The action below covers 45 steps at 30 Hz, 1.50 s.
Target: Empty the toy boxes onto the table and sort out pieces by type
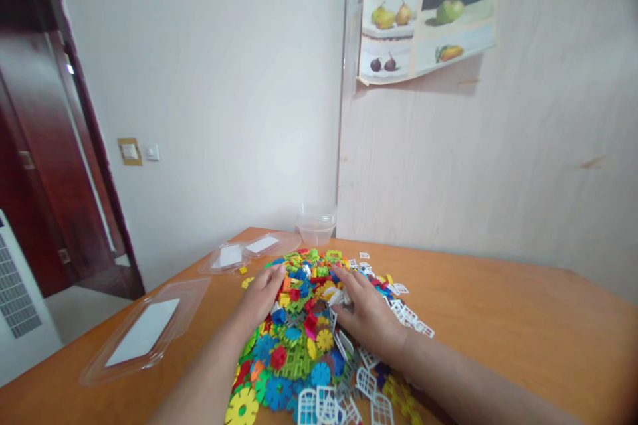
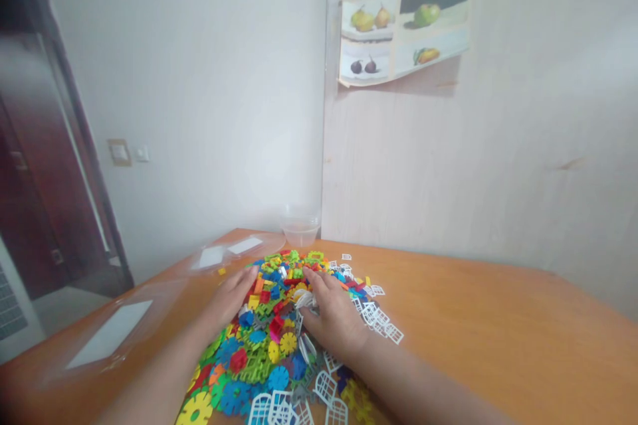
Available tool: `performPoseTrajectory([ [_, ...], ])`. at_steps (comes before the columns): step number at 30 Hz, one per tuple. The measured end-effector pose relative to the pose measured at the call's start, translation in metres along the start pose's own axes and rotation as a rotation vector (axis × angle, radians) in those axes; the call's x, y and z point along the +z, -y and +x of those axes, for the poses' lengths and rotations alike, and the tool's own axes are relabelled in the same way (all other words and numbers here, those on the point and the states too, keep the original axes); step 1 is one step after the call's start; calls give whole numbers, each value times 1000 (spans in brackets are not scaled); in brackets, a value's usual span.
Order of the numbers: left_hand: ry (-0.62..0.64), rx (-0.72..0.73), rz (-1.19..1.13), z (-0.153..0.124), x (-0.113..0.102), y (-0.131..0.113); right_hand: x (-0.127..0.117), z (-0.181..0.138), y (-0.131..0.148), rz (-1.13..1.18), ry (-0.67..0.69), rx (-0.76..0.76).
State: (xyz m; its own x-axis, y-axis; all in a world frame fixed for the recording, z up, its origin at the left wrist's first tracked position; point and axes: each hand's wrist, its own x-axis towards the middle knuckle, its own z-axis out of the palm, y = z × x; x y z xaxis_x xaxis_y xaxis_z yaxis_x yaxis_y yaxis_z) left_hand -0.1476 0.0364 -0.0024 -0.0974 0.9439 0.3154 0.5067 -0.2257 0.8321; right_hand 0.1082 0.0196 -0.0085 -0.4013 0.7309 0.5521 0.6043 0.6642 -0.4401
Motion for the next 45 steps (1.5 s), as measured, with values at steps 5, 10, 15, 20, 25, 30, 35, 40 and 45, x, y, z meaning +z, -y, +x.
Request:
performPoseTrajectory([
  [5, -14, -30, -108, -3, 3, -5, 14, 29, 2, -4, -43, 16],
  [10, 34, -48, -245, -5, 4, -10, 19, 56, 10, 24, -66, -30],
  [15, 40, -5, -236, -4, 0, -12, -6, 41, 47, 28, -42, -178],
  [20, -13, 14, -209, -4, 0, -10, -15, -21, 77, -30, 281, -535],
  [25, -136, 24, -86, 0, -2, -1, 16, -49, 63, -254, 245, -813],
  [30, -249, -97, 96, 4, -9, 6, 7, -37, 61, -276, 283, -688],
  [35, -144, -156, 55, 4, -6, 9, -3, -24, 67, -235, 279, -501],
  [40, -90, -141, -53, 3, -2, 10, -2, -6, 59, -269, 199, -377],
  [45, -85, -150, -203, 0, 1, 7, -1, 11, 38, -288, 83, -169],
])
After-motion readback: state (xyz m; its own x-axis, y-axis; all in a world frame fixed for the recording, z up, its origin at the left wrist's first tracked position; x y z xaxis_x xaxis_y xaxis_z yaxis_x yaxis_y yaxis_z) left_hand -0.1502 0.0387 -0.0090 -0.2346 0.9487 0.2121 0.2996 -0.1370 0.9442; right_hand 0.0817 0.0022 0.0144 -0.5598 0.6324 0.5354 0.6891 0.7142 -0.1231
